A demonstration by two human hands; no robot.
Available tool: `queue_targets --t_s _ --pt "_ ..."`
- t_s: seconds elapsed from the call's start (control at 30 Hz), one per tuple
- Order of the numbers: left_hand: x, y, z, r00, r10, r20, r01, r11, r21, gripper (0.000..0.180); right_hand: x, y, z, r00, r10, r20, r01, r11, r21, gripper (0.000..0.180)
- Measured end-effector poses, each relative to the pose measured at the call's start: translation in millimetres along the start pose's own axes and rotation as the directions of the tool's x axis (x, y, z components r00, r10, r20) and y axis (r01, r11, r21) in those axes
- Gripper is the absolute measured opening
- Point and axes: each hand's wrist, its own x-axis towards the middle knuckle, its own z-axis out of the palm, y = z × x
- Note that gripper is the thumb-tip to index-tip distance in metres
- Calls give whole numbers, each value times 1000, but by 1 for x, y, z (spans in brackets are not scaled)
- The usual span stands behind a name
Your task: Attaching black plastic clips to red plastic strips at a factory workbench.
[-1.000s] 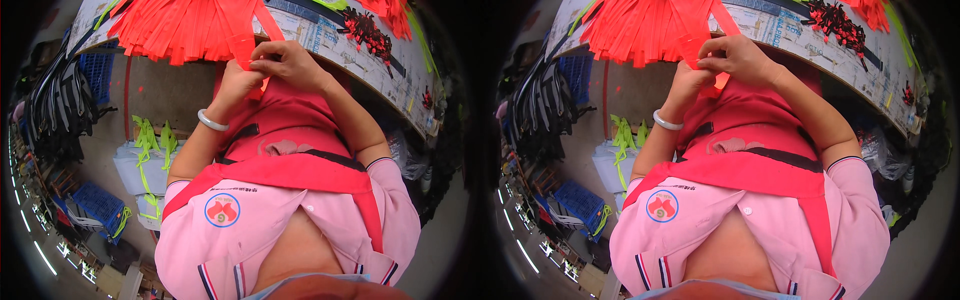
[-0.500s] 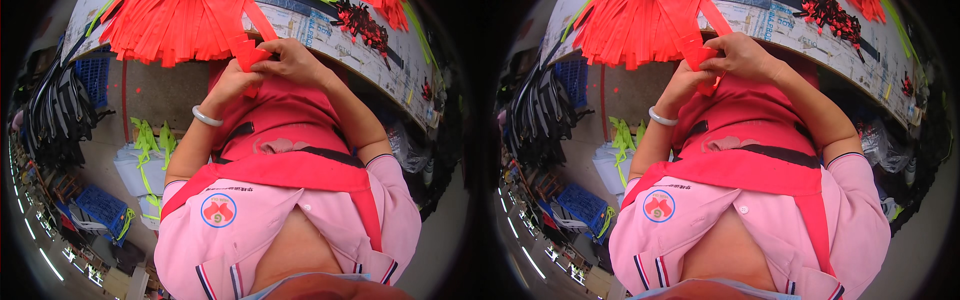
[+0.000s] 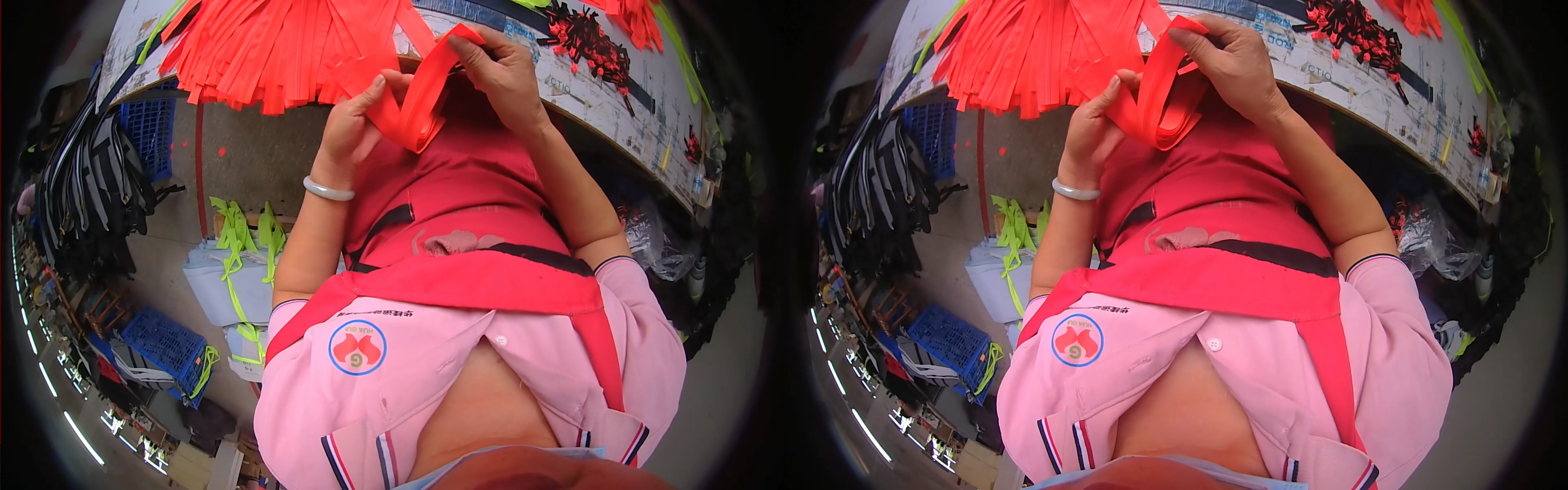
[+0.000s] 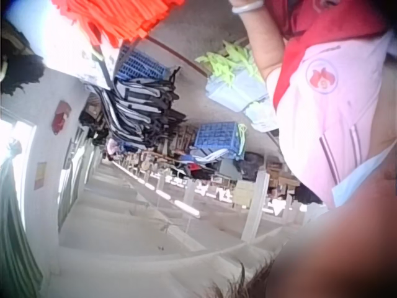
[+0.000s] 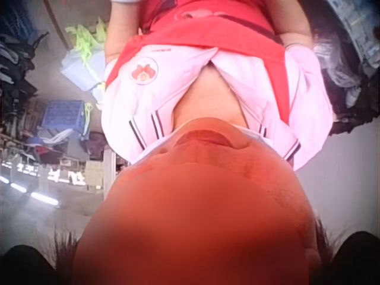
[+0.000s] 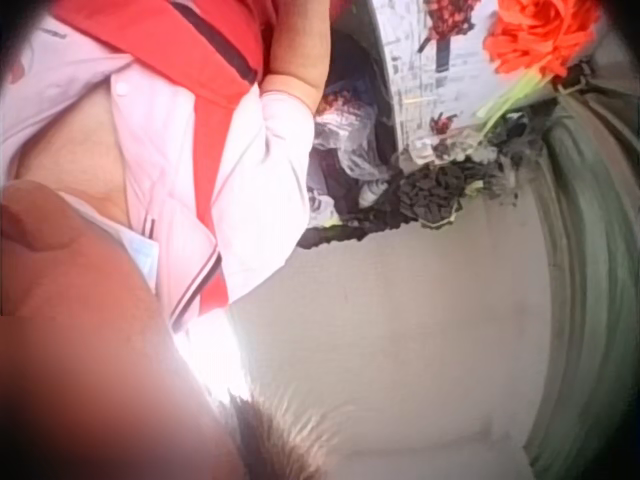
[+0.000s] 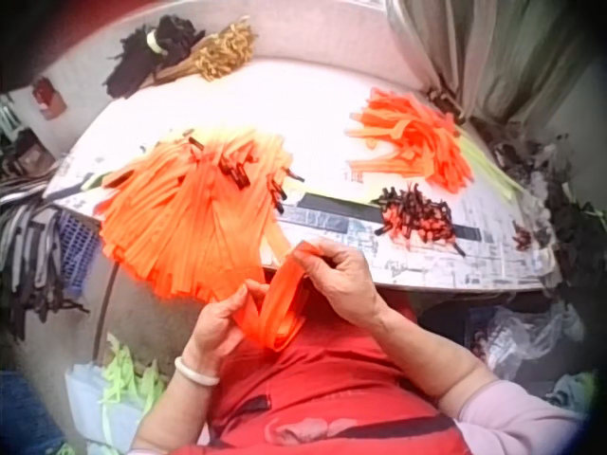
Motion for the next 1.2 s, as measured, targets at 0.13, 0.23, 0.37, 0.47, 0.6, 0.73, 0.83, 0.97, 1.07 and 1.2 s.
queue_targets --t_s 0.13,0.23,0.37,0.47,0.6,0.73,0.83,0.97,1.07,1.2 --pt "1 18 -10 979 157 131 -182 960 213 20 -6 -1 -4 981 143 132 -141 990 -25 21" --pt "-10 9 28 965 216 147 -261 758 598 17 -13 8 11 978 71 197 -78 997 28 21" --pt "-12 6 26 971 233 47 -221 812 540 14 -12 5 7 970 147 192 -154 988 19 20" --pt "-12 1 19 964 258 63 -246 779 576 12 -15 6 4 955 94 280 -70 993 -96 18" --pt "-10 -2 21 956 276 100 -282 762 584 10 -16 5 -1 950 61 305 0 981 -195 17" --pt "-13 1 19 965 239 109 -246 674 697 10 -17 4 -2 935 4 353 111 946 -304 17" --pt "-13 -1 15 976 194 99 -207 684 699 10 -21 3 -3 912 -39 407 181 931 -317 18" --pt "-15 -10 18 953 271 136 -291 697 655 5 -28 3 2 927 101 360 4 960 -279 19" --pt "-7 -16 12 705 509 495 -610 77 789 7 -29 18 6 859 369 356 -414 909 57 16" --pt "-13 -21 32 700 559 445 -647 232 726 6 -34 43 5 820 425 383 -472 881 33 16"
